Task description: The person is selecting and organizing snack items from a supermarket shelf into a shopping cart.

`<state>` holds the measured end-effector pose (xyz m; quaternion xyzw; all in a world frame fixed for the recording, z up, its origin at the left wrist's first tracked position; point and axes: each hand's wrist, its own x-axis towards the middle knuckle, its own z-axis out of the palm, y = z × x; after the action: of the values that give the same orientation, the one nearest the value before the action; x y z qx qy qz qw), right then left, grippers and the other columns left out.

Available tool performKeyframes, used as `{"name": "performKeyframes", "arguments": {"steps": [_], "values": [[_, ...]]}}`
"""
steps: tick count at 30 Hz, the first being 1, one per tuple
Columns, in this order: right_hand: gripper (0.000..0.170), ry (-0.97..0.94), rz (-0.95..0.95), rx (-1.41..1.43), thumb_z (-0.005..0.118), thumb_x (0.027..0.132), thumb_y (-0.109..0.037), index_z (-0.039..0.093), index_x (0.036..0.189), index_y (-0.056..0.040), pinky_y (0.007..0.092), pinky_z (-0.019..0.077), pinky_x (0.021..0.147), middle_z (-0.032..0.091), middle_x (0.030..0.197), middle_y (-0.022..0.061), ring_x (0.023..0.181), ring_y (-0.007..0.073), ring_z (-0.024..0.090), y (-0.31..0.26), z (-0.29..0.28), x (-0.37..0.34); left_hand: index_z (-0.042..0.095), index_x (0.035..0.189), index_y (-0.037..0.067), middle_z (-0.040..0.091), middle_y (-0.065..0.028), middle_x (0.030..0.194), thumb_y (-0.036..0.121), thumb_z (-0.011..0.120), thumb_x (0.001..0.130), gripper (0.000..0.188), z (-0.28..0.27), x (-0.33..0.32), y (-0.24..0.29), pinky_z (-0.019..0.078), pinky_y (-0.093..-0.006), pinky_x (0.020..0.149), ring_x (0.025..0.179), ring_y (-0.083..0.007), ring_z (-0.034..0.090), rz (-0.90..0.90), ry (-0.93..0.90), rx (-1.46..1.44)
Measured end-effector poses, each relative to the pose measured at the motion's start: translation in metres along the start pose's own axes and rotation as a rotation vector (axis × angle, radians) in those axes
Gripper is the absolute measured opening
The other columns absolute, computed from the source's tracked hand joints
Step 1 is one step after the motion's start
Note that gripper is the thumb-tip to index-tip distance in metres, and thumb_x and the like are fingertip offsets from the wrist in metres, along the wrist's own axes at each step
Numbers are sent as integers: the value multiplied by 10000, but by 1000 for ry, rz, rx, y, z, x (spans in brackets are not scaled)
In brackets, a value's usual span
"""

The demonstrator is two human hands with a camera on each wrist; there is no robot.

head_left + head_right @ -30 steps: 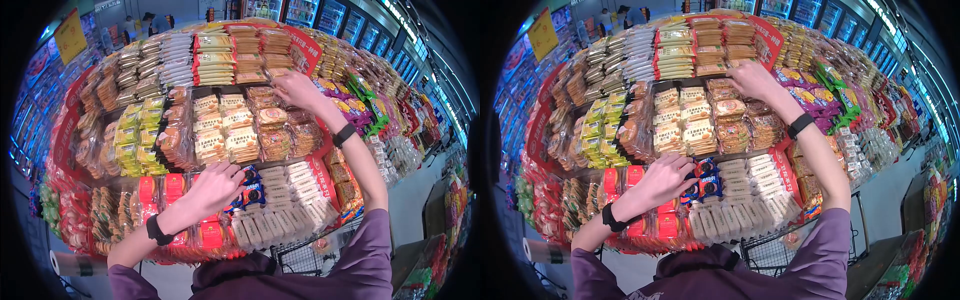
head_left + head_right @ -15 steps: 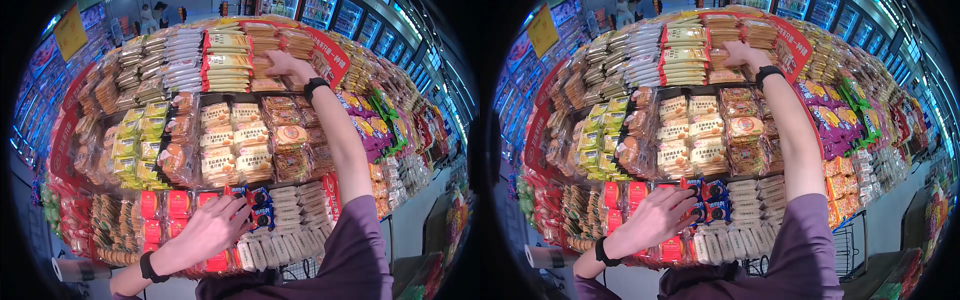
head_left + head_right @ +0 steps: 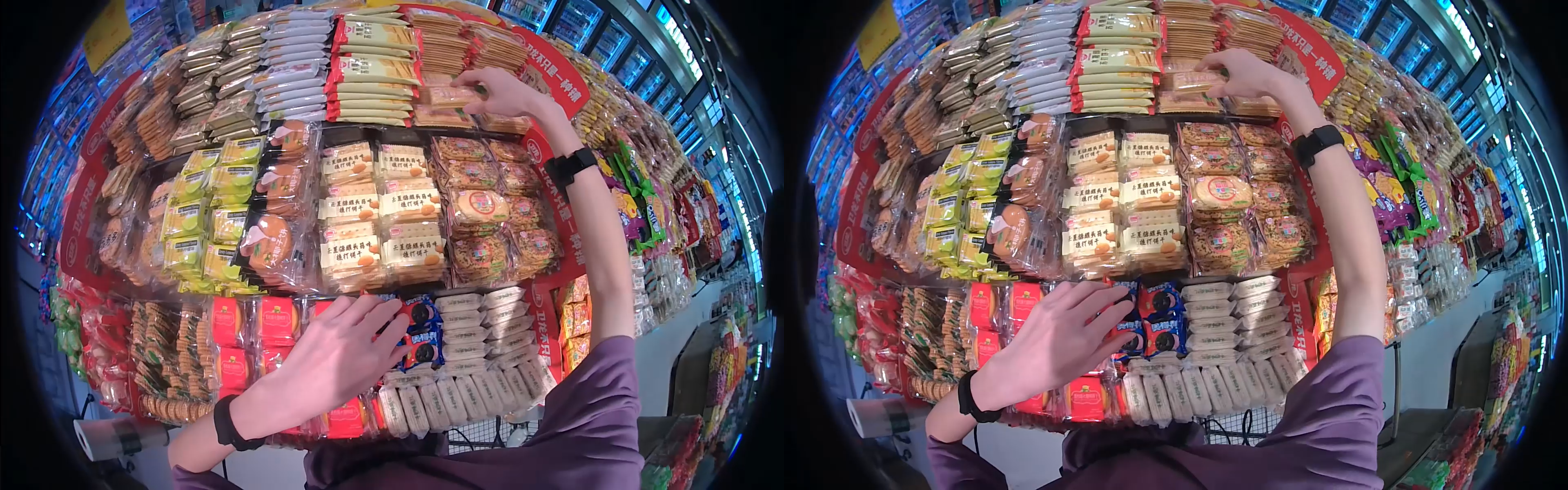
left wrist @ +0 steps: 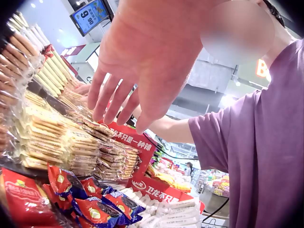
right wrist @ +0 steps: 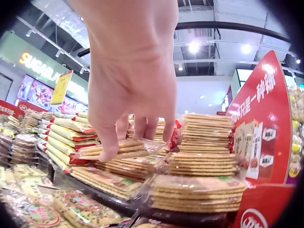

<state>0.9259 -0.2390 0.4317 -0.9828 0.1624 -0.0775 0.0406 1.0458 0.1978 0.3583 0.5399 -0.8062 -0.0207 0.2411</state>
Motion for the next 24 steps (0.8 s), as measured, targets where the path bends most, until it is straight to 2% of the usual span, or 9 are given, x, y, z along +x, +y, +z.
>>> {"name": "performKeyframes", "arguments": {"steps": [4,8,9,13,16,17,20,21,24], "values": [[507,29,8,28,813,783,-210,648,1231,-43,408,476,969,669,1203,149,1148,329,598,-4,30,6,653,1074,-13,648,-139,1153,228,752,843,349,2,5,0,500,-379,827,1025,-281,622,12,-9,-12],[470,224,-126,-197,822,772,-234,683,1190,-71,413,469,950,670,1139,158,1089,311,603,-9,43,-1,653,1075,-13,647,-143,1151,228,754,839,352,2,8,1,499,-380,822,1022,-285,621,33,-8,-20],[402,292,-176,-193,788,811,-260,701,1156,-74,411,489,922,683,1102,146,1043,294,625,-10,43,-4,652,1076,-14,647,-143,1149,224,755,838,352,2,9,1,498,-380,821,1018,-285,620,32,-8,-24],[366,326,130,118,714,867,-219,673,1191,-54,386,528,862,708,1048,140,973,280,670,13,13,-15,652,1069,-17,647,-145,1139,213,761,831,349,2,9,2,497,-380,819,997,-286,619,25,-12,-34],[368,357,184,-108,703,865,-168,650,1209,-50,420,519,910,690,1138,184,1050,355,654,58,-2,-25,656,1054,-20,647,-147,1129,208,767,825,342,4,8,3,496,-377,812,978,-284,619,17,-16,-48],[411,296,258,-107,660,848,-70,616,1256,-53,427,512,928,683,1154,198,1099,363,639,68,-3,-25,657,1049,-21,647,-147,1126,207,768,823,340,5,8,3,495,-375,808,971,-283,619,17,-17,-52],[436,189,226,-204,651,838,-65,592,1269,-40,392,521,872,701,1052,177,998,320,664,87,3,-17,662,1037,-19,649,-139,1122,210,773,817,336,5,9,6,493,-369,794,961,-274,620,19,-19,-40],[521,62,302,-123,665,819,-85,550,1328,-80,401,494,928,664,1120,195,1072,338,619,91,2,-8,662,1039,-18,650,-137,1122,210,774,815,338,4,9,7,493,-367,792,959,-270,620,19,-30,-29],[586,53,383,-232,685,812,-109,519,1373,-135,417,443,1011,602,1220,203,1173,362,540,93,12,3,663,1043,-17,653,-130,1122,210,775,812,343,2,8,10,491,-360,788,956,-258,620,13,-58,0]]}}
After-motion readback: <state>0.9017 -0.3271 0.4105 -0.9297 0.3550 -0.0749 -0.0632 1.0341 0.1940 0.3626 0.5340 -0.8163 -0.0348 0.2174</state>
